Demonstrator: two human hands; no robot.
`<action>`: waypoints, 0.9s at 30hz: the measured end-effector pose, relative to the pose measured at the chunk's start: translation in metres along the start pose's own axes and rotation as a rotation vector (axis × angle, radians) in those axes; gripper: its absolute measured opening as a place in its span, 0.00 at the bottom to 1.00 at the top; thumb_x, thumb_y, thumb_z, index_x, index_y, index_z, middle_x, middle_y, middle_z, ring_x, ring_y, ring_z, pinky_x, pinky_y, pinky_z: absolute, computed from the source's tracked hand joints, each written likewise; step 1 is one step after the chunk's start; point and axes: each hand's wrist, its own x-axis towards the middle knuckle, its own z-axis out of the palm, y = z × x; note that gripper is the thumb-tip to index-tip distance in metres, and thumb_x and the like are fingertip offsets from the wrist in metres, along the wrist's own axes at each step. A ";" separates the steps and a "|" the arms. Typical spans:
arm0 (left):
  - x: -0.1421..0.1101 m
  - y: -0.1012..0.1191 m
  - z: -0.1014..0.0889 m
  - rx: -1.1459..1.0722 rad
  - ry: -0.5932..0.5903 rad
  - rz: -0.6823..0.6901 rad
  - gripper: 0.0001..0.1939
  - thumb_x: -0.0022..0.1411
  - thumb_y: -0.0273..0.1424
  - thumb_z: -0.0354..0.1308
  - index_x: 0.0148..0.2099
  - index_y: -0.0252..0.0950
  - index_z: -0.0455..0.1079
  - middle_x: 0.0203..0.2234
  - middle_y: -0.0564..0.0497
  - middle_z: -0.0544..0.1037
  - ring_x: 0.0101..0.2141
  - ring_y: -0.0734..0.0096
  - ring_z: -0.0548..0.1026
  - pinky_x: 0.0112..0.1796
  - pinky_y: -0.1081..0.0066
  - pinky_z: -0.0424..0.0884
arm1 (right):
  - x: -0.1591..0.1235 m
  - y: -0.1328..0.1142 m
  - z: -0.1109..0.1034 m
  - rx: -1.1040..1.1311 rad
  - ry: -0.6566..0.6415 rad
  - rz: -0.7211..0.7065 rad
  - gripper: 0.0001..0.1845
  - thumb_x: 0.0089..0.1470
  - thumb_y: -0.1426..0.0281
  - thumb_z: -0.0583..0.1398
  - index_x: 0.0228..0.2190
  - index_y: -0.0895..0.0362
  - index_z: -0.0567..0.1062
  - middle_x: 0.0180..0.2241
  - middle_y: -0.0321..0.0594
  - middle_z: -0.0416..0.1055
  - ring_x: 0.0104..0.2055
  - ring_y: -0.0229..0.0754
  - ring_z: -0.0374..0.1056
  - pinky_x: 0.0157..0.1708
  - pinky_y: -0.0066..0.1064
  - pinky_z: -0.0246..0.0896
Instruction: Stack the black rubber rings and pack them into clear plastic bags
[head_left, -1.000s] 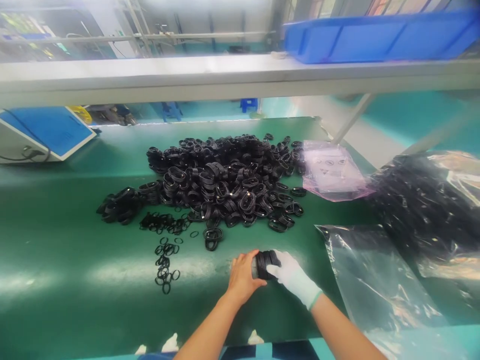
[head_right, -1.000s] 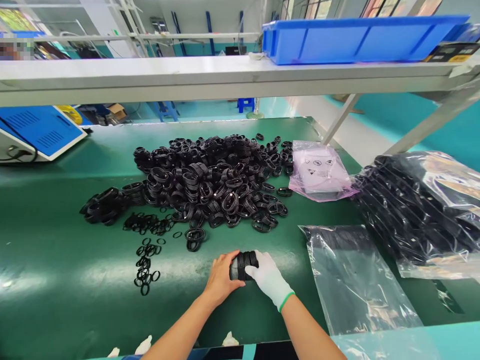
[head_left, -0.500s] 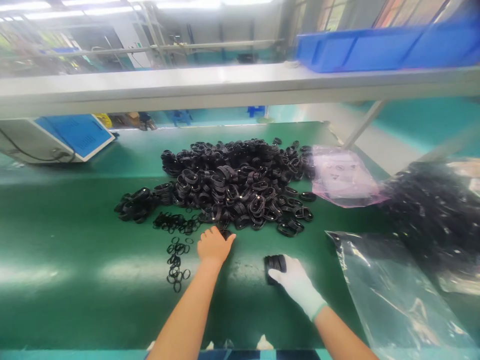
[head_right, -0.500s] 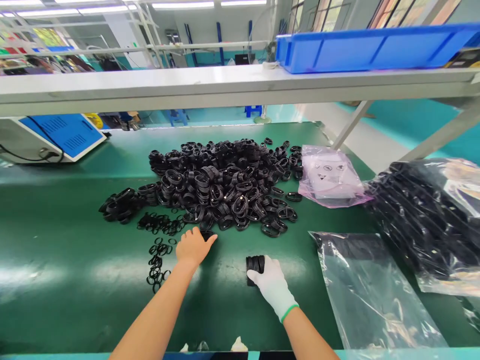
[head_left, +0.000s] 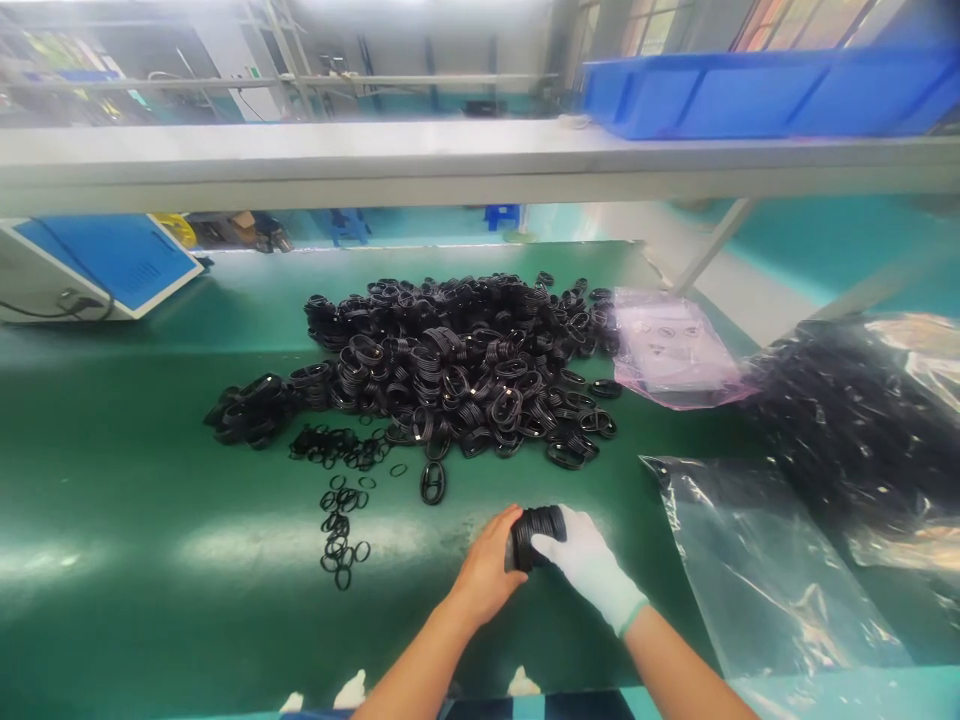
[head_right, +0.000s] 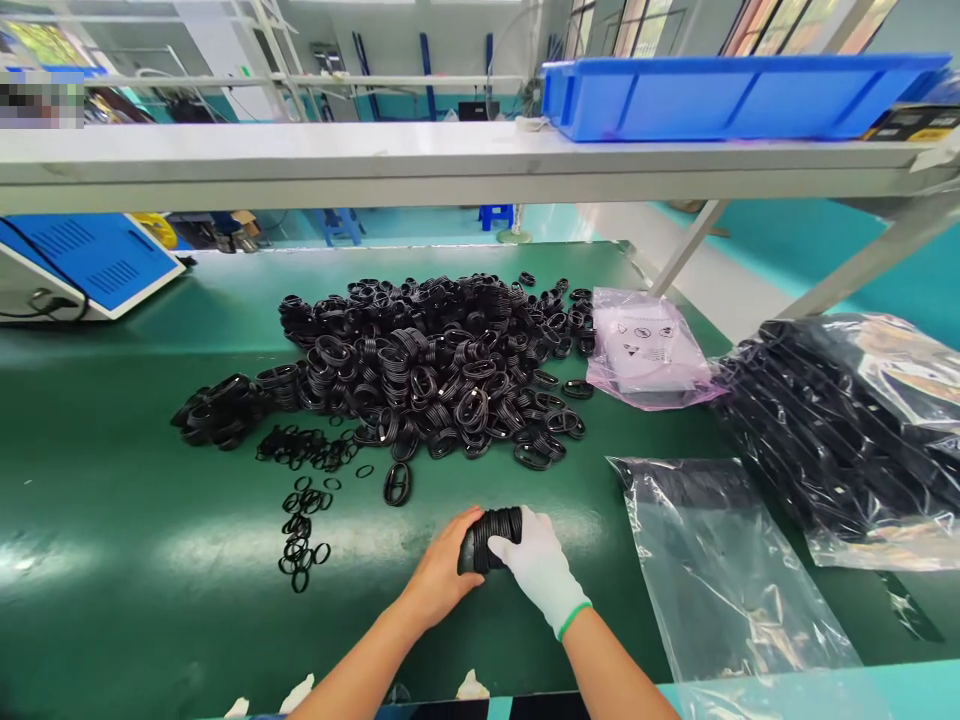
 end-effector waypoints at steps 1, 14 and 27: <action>0.002 -0.003 0.003 -0.014 0.009 0.000 0.41 0.40 0.20 0.59 0.58 0.43 0.53 0.58 0.53 0.56 0.57 0.65 0.53 0.57 0.63 0.48 | 0.000 0.000 0.001 -0.008 -0.002 0.008 0.22 0.44 0.62 0.56 0.42 0.57 0.66 0.39 0.44 0.63 0.43 0.45 0.62 0.43 0.31 0.55; 0.007 -0.015 -0.004 -0.123 0.016 0.012 0.43 0.39 0.22 0.63 0.57 0.47 0.54 0.56 0.53 0.59 0.54 0.62 0.60 0.54 0.61 0.55 | 0.007 0.003 0.007 -0.079 0.010 0.014 0.33 0.44 0.62 0.56 0.51 0.60 0.58 0.46 0.48 0.60 0.48 0.48 0.60 0.46 0.34 0.54; 0.009 0.005 -0.052 0.434 0.184 -0.004 0.32 0.49 0.26 0.56 0.57 0.41 0.55 0.55 0.48 0.60 0.54 0.59 0.57 0.52 0.60 0.56 | 0.002 -0.011 0.018 -0.095 0.095 0.131 0.35 0.34 0.56 0.60 0.44 0.60 0.62 0.43 0.52 0.61 0.45 0.52 0.63 0.41 0.37 0.58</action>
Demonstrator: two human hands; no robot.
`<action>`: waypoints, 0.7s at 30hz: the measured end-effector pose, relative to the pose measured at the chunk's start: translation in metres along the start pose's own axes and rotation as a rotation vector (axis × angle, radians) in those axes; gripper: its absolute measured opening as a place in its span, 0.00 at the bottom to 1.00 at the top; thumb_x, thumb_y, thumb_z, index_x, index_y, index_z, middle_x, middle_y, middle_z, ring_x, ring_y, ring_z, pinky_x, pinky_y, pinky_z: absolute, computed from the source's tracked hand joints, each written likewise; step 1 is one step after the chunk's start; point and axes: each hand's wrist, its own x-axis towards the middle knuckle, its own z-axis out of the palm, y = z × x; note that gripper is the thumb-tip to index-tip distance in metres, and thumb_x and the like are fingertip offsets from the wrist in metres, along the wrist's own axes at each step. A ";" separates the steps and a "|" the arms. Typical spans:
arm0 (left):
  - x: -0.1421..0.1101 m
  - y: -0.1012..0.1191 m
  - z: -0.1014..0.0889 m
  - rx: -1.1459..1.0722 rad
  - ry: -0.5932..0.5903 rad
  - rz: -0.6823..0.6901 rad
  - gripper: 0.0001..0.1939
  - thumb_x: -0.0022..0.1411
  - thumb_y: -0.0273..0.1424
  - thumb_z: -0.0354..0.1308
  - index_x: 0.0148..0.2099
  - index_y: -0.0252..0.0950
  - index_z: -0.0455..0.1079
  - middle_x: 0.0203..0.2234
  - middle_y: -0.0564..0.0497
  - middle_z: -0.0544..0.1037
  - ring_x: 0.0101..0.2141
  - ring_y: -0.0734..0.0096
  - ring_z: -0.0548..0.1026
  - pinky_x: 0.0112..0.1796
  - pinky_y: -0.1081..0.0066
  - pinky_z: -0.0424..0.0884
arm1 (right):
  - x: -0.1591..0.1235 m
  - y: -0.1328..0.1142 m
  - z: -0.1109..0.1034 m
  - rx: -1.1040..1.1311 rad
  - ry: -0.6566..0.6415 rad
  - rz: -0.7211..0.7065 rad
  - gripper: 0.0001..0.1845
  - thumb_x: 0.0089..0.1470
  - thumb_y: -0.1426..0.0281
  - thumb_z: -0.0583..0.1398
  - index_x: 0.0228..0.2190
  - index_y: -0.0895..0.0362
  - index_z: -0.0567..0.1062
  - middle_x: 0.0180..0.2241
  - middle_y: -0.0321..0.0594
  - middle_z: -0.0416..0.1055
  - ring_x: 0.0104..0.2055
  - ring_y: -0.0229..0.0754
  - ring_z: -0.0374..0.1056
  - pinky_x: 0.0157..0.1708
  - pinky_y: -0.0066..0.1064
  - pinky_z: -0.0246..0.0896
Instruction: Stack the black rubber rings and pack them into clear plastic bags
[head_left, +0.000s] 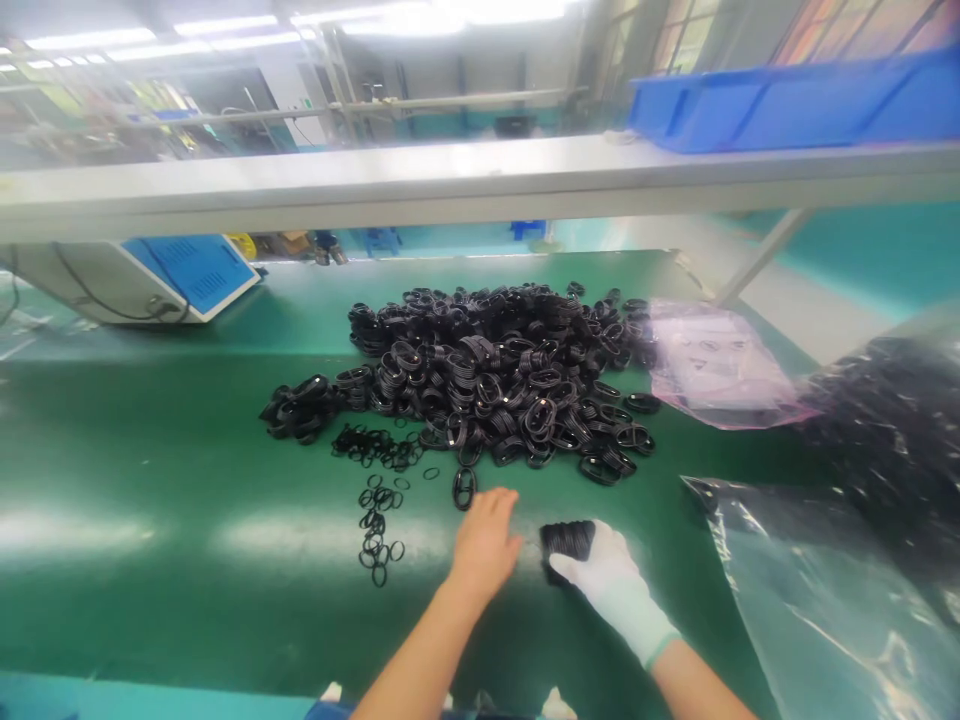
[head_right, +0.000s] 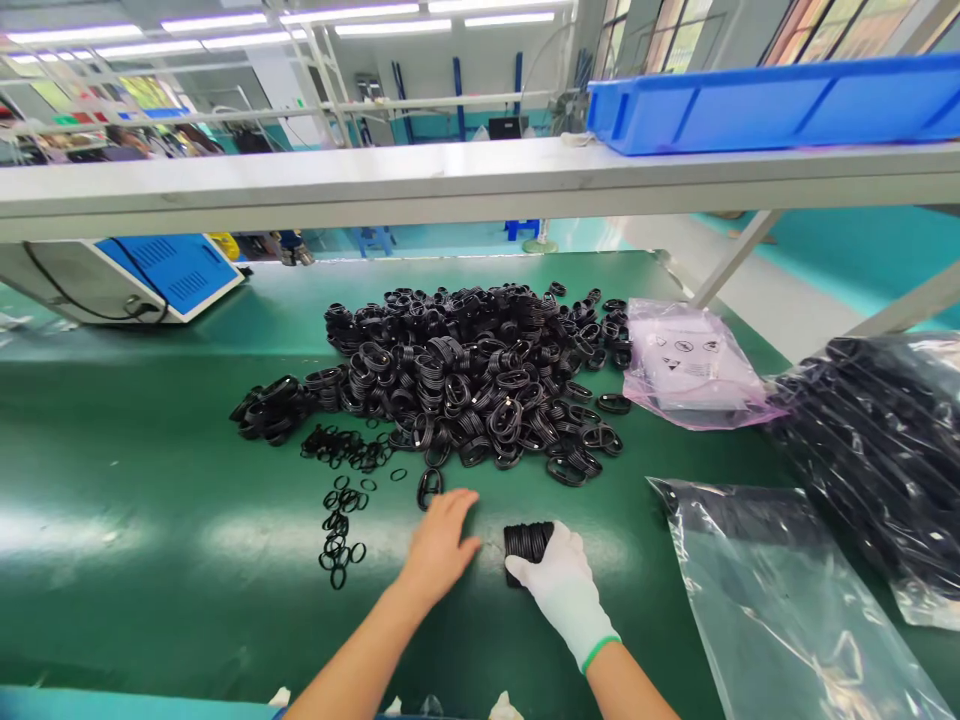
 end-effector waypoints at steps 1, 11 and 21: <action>0.005 -0.004 -0.014 0.153 0.031 -0.044 0.28 0.51 0.24 0.52 0.56 0.39 0.56 0.54 0.46 0.61 0.52 0.57 0.58 0.50 0.58 0.58 | -0.002 -0.001 -0.003 0.007 0.006 -0.001 0.34 0.33 0.56 0.60 0.42 0.59 0.63 0.43 0.51 0.61 0.45 0.52 0.63 0.42 0.37 0.58; 0.026 -0.033 -0.035 0.488 -0.196 -0.115 0.31 0.44 0.14 0.47 0.53 0.36 0.58 0.47 0.44 0.64 0.47 0.61 0.62 0.44 0.65 0.61 | -0.001 -0.010 -0.006 0.098 0.059 0.023 0.36 0.27 0.57 0.63 0.41 0.59 0.64 0.43 0.48 0.61 0.46 0.51 0.61 0.46 0.37 0.56; -0.010 0.009 -0.007 0.338 -0.221 -0.015 0.29 0.38 0.21 0.59 0.47 0.40 0.61 0.45 0.48 0.63 0.45 0.57 0.64 0.44 0.61 0.59 | -0.007 -0.005 -0.006 0.053 -0.009 0.023 0.38 0.33 0.55 0.60 0.46 0.60 0.61 0.44 0.50 0.58 0.46 0.51 0.62 0.44 0.38 0.57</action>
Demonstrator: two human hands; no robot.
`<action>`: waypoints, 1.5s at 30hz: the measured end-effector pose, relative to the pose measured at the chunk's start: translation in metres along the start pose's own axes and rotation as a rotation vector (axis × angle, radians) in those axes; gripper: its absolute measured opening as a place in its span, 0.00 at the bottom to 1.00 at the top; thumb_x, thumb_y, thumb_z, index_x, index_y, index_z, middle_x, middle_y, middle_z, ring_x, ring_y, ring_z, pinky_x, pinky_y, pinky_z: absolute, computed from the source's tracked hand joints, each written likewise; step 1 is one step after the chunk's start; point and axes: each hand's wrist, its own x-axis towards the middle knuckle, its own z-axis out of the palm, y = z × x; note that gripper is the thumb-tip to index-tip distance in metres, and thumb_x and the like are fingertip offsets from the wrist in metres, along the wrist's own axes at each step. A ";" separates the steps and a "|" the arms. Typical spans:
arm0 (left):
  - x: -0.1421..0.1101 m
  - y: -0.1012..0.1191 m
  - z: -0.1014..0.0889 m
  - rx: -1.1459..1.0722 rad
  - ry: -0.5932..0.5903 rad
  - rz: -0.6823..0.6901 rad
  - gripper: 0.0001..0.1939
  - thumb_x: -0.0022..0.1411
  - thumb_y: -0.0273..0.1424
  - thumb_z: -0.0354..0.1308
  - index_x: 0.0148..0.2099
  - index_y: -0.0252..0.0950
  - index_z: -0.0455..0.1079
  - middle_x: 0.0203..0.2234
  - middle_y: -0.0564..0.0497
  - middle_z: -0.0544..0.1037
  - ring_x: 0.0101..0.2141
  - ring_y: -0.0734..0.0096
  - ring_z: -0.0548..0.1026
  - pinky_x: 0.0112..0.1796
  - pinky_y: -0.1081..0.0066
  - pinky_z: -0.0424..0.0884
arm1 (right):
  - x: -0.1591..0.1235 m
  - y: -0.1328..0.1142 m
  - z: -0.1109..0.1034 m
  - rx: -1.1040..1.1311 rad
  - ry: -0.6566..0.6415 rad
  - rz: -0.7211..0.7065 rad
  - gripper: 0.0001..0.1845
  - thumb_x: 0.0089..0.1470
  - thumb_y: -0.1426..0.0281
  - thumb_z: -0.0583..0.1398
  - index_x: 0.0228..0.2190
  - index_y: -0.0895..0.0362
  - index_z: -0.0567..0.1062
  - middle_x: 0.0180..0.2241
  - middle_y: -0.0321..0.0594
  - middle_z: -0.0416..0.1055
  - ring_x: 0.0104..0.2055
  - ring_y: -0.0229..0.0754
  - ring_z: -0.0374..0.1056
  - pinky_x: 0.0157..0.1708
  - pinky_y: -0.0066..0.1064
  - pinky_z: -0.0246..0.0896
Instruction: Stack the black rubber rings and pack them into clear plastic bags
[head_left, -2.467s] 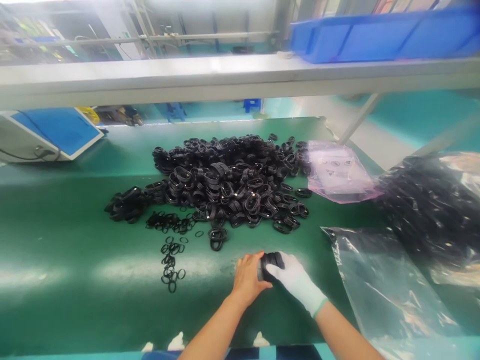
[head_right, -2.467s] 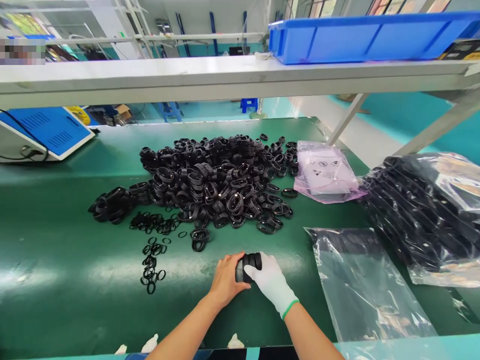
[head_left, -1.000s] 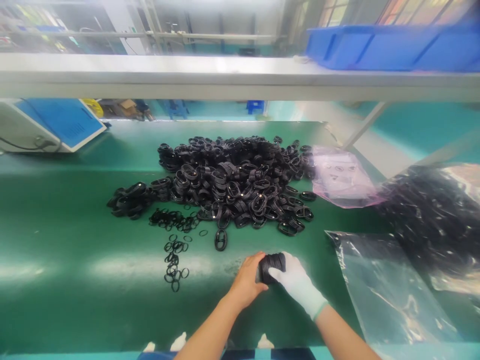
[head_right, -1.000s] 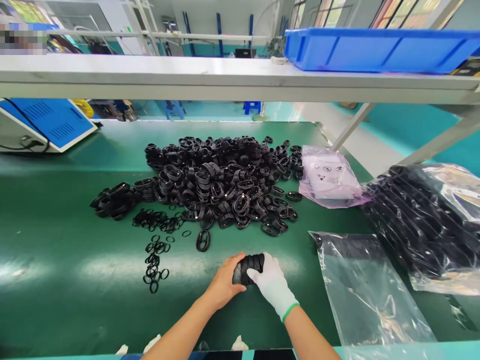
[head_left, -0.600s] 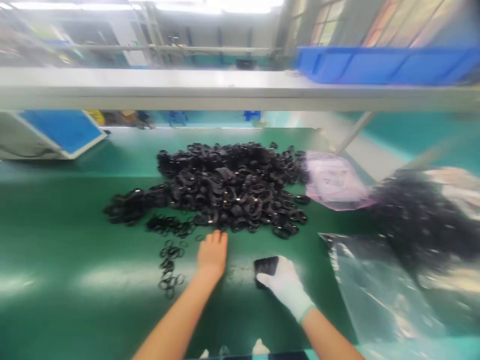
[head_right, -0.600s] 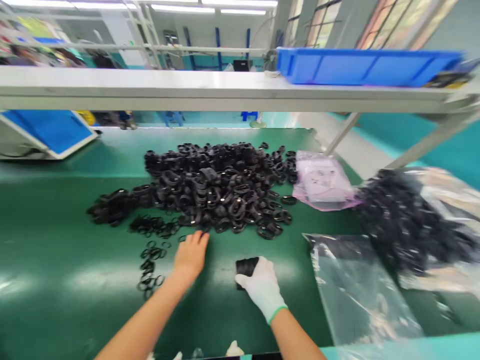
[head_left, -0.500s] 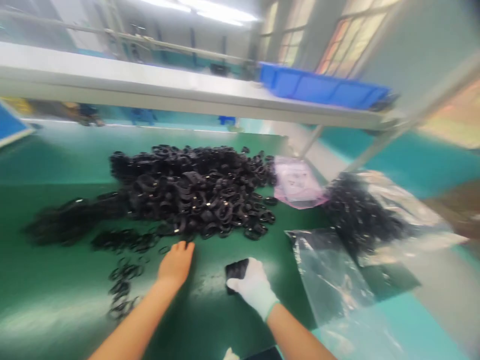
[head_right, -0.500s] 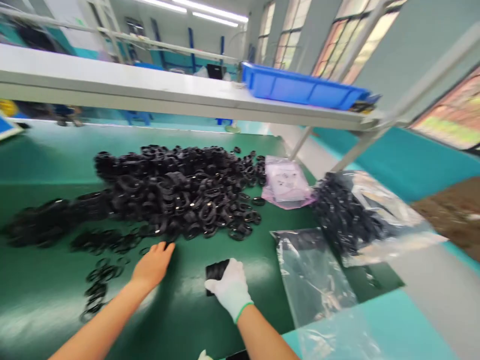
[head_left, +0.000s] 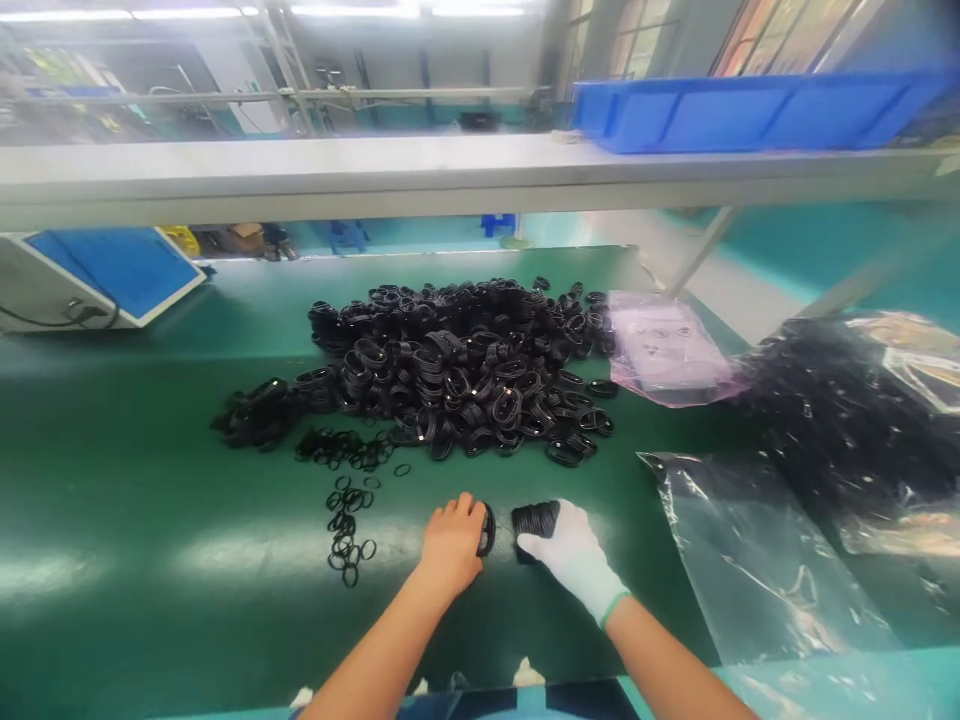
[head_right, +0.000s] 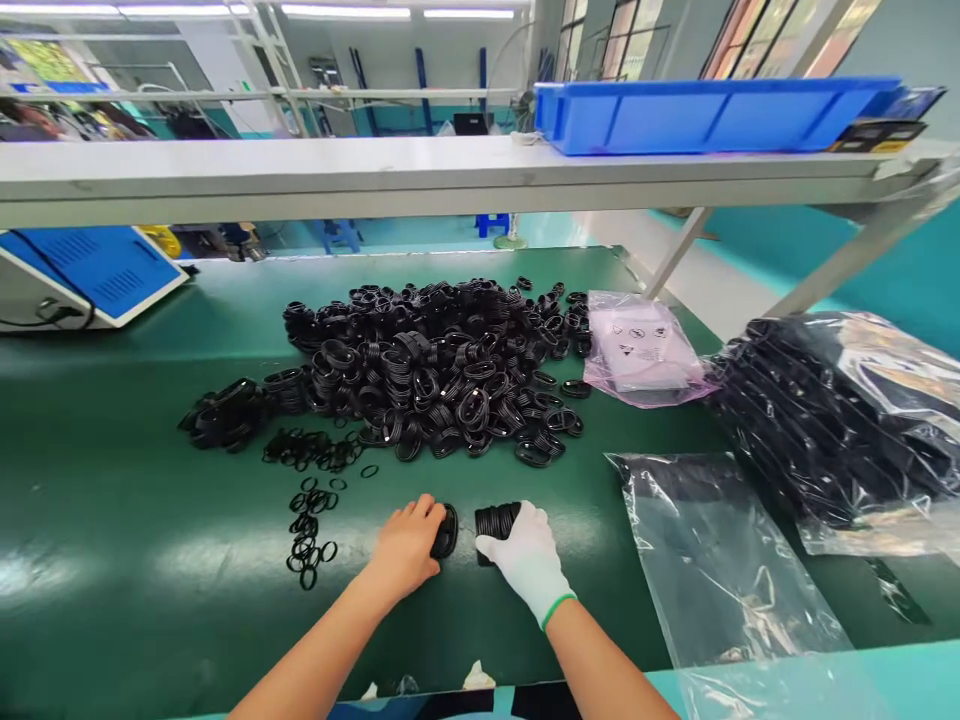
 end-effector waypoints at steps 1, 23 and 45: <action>0.002 0.004 -0.001 -0.004 0.012 0.001 0.33 0.37 0.20 0.60 0.49 0.40 0.60 0.47 0.46 0.62 0.47 0.54 0.63 0.46 0.59 0.58 | 0.000 0.000 0.000 -0.004 0.005 -0.008 0.37 0.33 0.56 0.60 0.45 0.60 0.61 0.44 0.50 0.59 0.46 0.51 0.61 0.44 0.38 0.56; 0.000 0.005 0.047 -0.709 0.040 0.002 0.43 0.37 0.26 0.65 0.56 0.47 0.54 0.45 0.51 0.65 0.47 0.63 0.63 0.48 0.65 0.60 | -0.002 0.002 0.004 -0.028 0.025 -0.032 0.38 0.35 0.56 0.60 0.48 0.60 0.59 0.46 0.51 0.59 0.48 0.53 0.60 0.44 0.38 0.57; -0.007 0.020 0.071 -0.635 0.221 -0.106 0.48 0.28 0.31 0.70 0.56 0.42 0.57 0.51 0.48 0.64 0.52 0.56 0.58 0.53 0.58 0.53 | -0.008 0.004 0.001 -0.240 0.095 -0.208 0.46 0.35 0.54 0.57 0.53 0.64 0.53 0.46 0.55 0.63 0.48 0.59 0.59 0.42 0.43 0.55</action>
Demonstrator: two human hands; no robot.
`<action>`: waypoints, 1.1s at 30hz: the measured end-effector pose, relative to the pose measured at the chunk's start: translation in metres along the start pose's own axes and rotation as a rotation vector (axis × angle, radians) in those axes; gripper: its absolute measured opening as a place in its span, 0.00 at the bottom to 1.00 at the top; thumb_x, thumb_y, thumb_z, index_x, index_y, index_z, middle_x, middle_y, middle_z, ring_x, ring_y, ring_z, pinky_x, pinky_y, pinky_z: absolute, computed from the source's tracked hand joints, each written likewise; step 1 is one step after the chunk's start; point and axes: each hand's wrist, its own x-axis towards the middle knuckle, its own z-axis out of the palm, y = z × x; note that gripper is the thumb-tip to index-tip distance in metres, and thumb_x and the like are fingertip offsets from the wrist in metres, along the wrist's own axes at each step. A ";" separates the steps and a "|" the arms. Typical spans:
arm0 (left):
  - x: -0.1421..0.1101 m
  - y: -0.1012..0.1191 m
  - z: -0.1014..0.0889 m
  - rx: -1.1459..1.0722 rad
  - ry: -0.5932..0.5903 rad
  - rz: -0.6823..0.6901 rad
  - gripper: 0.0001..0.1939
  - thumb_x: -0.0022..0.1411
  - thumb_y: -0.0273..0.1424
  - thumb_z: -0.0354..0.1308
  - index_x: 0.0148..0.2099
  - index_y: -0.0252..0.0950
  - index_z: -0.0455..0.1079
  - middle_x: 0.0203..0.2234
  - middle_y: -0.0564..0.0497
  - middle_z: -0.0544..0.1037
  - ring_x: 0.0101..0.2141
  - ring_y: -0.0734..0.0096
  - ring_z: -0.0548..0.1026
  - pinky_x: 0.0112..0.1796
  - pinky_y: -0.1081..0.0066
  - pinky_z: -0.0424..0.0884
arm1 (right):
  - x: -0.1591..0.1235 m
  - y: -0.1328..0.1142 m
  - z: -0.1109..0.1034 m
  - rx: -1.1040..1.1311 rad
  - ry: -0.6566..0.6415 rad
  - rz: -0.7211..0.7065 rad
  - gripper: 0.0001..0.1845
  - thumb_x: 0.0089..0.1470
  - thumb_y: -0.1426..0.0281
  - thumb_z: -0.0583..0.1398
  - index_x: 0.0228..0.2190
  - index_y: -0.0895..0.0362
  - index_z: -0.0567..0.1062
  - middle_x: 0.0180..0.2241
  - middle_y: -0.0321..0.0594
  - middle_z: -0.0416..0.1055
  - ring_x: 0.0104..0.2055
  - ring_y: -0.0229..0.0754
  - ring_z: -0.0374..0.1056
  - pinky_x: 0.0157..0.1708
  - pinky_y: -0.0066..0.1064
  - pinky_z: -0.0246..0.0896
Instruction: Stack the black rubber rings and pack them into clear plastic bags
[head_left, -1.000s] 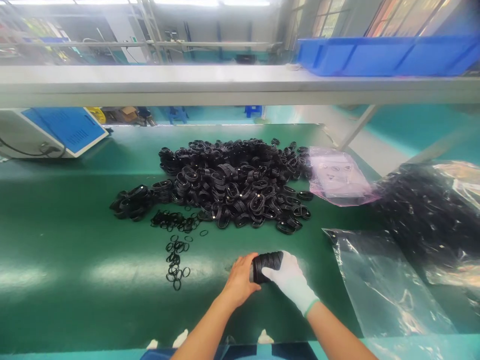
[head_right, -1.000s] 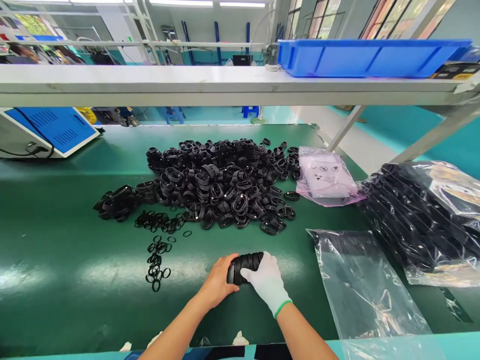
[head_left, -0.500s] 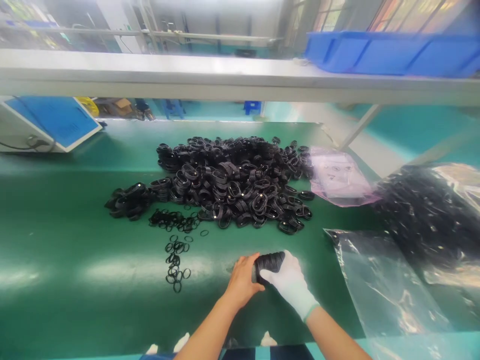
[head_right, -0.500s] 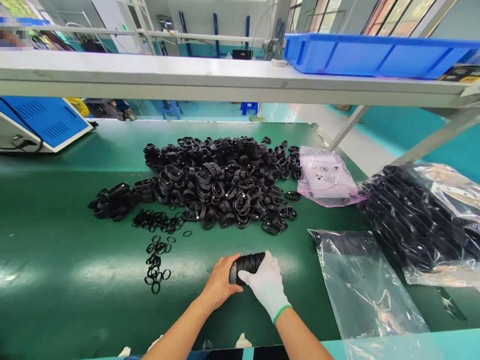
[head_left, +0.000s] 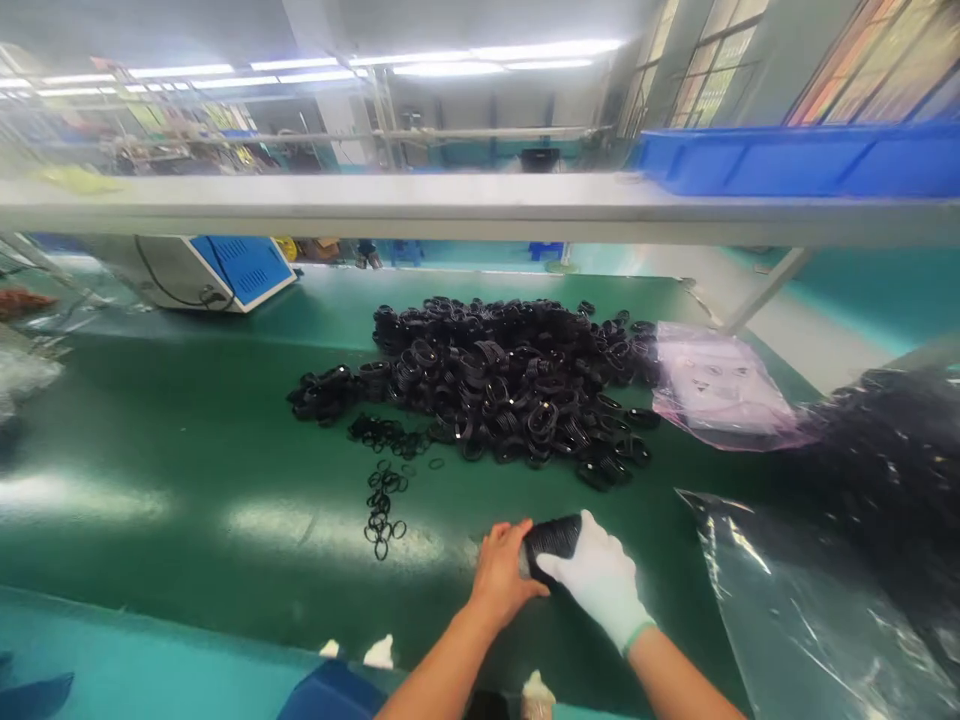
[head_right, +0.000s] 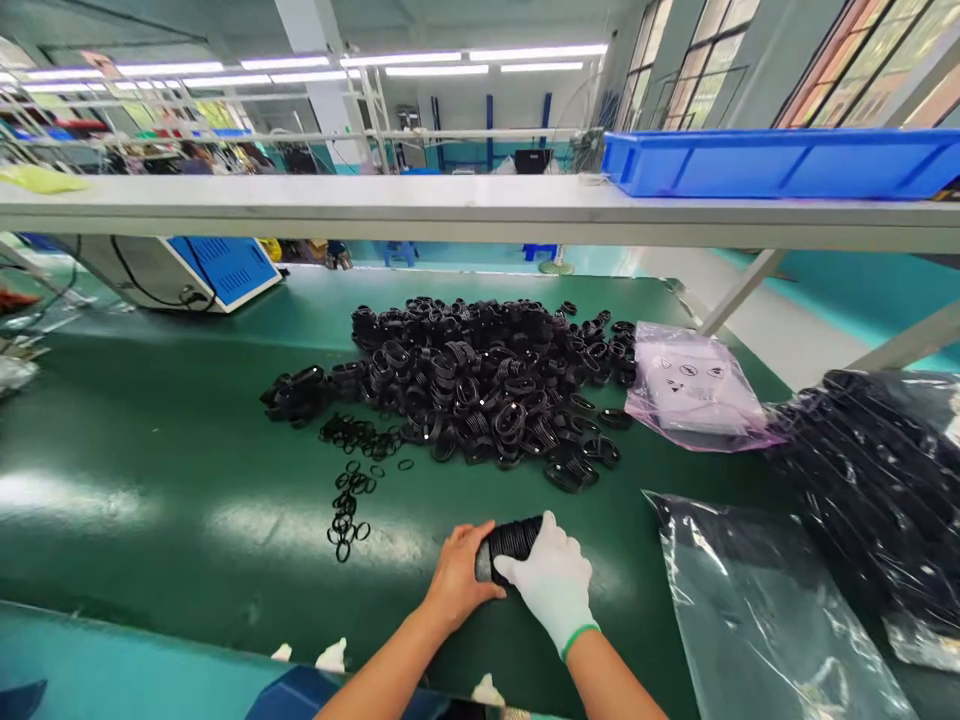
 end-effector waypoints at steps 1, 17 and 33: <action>-0.001 0.000 0.001 -0.001 0.011 0.021 0.48 0.29 0.31 0.70 0.56 0.42 0.57 0.52 0.49 0.64 0.53 0.57 0.57 0.53 0.58 0.53 | -0.001 -0.001 -0.001 -0.002 0.000 -0.001 0.47 0.35 0.55 0.58 0.54 0.65 0.53 0.46 0.56 0.63 0.48 0.58 0.59 0.42 0.43 0.55; 0.005 -0.011 0.006 0.053 -0.008 0.060 0.36 0.41 0.24 0.57 0.56 0.41 0.56 0.54 0.52 0.62 0.54 0.62 0.55 0.52 0.64 0.51 | -0.008 -0.036 0.038 -0.054 0.253 0.185 0.56 0.33 0.57 0.58 0.57 0.75 0.43 0.54 0.63 0.50 0.53 0.60 0.50 0.51 0.44 0.42; 0.003 0.006 0.008 0.140 0.175 0.215 0.30 0.48 0.27 0.54 0.55 0.33 0.56 0.48 0.45 0.68 0.50 0.60 0.62 0.48 0.60 0.58 | 0.002 -0.037 0.022 0.011 0.297 0.190 0.50 0.30 0.64 0.61 0.55 0.66 0.53 0.41 0.52 0.63 0.45 0.56 0.58 0.44 0.41 0.52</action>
